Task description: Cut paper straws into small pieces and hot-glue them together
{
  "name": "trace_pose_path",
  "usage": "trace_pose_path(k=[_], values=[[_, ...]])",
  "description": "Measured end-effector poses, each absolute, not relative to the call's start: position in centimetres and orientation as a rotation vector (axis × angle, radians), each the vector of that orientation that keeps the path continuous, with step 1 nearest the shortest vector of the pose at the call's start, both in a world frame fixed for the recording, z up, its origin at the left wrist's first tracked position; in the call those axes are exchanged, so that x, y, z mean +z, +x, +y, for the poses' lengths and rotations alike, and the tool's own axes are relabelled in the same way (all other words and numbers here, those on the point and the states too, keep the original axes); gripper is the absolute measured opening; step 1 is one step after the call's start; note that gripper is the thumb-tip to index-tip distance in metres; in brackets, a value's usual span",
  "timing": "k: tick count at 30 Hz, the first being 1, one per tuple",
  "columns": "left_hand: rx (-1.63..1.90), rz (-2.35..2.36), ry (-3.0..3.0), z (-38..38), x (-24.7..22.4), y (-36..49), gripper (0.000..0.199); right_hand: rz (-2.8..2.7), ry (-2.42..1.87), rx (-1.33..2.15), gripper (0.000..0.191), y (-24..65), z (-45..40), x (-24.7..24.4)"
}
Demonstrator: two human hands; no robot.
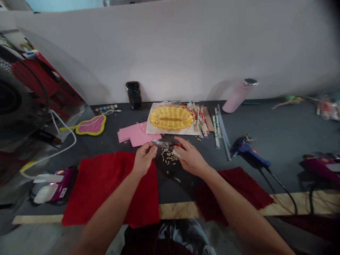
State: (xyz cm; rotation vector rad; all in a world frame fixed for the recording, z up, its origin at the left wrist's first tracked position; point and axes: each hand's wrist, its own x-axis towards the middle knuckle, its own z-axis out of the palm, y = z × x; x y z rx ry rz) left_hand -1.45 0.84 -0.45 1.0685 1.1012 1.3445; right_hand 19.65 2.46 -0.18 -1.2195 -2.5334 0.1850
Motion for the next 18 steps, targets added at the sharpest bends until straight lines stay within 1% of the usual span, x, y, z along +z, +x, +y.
trace_pose_path(k=[5,12,14,18], values=[[1.335,1.118,1.072,0.8,-0.4,-1.5,0.021,-2.574,-1.253,0.169,0.044,19.7,2.3,0.3],[1.332,1.134,1.061,0.8,-0.3,-1.5,0.021,-2.603,-1.341,0.187,0.041,19.4,2.0,1.1],[1.337,1.132,1.059,0.8,-0.3,-1.5,0.02,-2.578,-1.337,0.235,0.045,19.2,2.0,0.8],[1.318,1.17,1.087,0.8,-0.2,-1.7,0.022,-2.522,-1.332,0.306,0.067,19.0,2.1,-0.1]])
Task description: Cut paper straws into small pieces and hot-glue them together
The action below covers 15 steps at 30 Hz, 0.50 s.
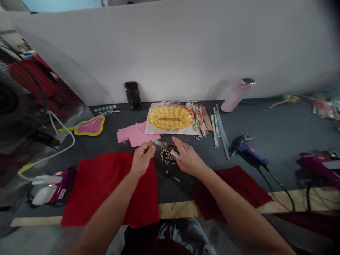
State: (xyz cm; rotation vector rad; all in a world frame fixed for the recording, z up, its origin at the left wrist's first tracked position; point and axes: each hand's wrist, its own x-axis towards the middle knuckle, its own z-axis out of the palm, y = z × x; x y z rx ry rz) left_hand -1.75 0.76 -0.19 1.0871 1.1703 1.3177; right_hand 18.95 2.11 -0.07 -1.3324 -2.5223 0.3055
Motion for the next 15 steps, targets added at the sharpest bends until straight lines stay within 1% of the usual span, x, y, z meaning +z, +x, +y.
trace_pose_path(k=[2,15], values=[[1.296,1.206,1.132,0.71,-0.14,-1.83,0.022,-2.538,-1.351,0.315,0.07,18.86,2.11,-0.24],[1.294,1.24,1.168,0.62,-0.16,-1.67,0.023,-2.538,-1.507,0.222,0.067,18.68,1.77,0.47]])
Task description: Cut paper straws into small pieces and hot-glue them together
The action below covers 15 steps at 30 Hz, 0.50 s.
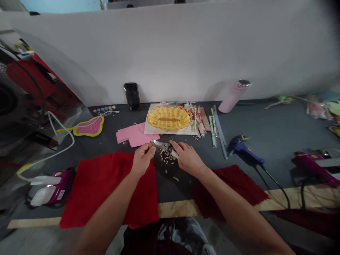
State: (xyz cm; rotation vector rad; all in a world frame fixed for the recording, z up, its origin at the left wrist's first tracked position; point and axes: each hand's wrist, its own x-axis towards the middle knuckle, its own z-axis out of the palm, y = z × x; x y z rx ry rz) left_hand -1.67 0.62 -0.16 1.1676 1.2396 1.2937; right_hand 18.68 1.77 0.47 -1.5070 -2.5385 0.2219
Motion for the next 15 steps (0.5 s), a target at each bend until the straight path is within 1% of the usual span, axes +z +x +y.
trace_pose_path(k=[4,8,15], values=[[1.298,1.238,1.181,0.74,-0.4,-1.84,0.022,-2.537,-1.521,0.191,0.067,18.71,1.92,0.53],[1.271,1.188,1.217,0.8,-0.3,-2.22,0.026,-2.56,-1.469,0.22,0.069,18.77,1.95,0.48],[1.245,1.05,1.046,0.76,-0.15,-2.24,0.027,-2.588,-1.415,0.27,0.069,18.95,1.92,0.26]])
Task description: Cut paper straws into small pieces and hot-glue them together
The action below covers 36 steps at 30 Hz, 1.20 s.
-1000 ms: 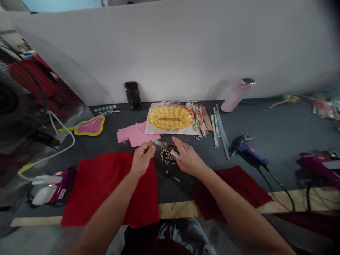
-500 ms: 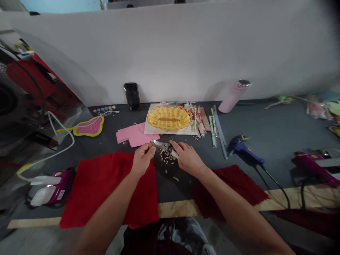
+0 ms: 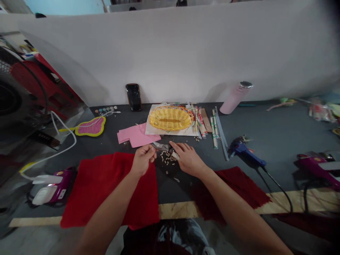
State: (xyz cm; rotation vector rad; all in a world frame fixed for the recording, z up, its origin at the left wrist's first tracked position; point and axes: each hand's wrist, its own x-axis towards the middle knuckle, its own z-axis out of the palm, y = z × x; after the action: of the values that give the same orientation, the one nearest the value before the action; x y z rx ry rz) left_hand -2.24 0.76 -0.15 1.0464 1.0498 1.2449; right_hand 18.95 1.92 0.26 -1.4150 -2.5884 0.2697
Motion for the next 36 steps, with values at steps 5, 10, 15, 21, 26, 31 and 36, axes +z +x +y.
trace_pose_path(k=[5,10,15,21,26,31,36], values=[[1.245,1.051,1.044,0.71,0.01,-2.19,0.029,-2.57,-1.409,0.299,0.07,18.89,1.97,0.57],[1.229,1.055,0.997,0.65,0.33,-2.17,0.029,-2.587,-1.392,0.364,0.071,18.77,1.93,0.52],[1.253,1.063,1.021,0.74,-0.09,-2.07,0.028,-2.591,-1.418,0.383,0.072,18.82,1.87,0.35],[1.288,1.199,1.165,0.85,-0.07,-1.89,0.026,-2.533,-1.458,0.343,0.069,19.16,2.17,0.42],[1.263,1.352,1.282,0.71,0.13,-1.85,0.028,-2.535,-1.506,0.232,0.07,19.26,2.18,0.75],[1.217,1.432,1.308,0.66,0.48,-1.83,0.023,-2.574,-1.499,0.247,0.071,19.17,2.1,0.86],[1.175,1.372,1.34,0.83,0.37,-2.3,0.023,-2.59,-1.49,0.295,0.072,19.21,2.11,0.64]])
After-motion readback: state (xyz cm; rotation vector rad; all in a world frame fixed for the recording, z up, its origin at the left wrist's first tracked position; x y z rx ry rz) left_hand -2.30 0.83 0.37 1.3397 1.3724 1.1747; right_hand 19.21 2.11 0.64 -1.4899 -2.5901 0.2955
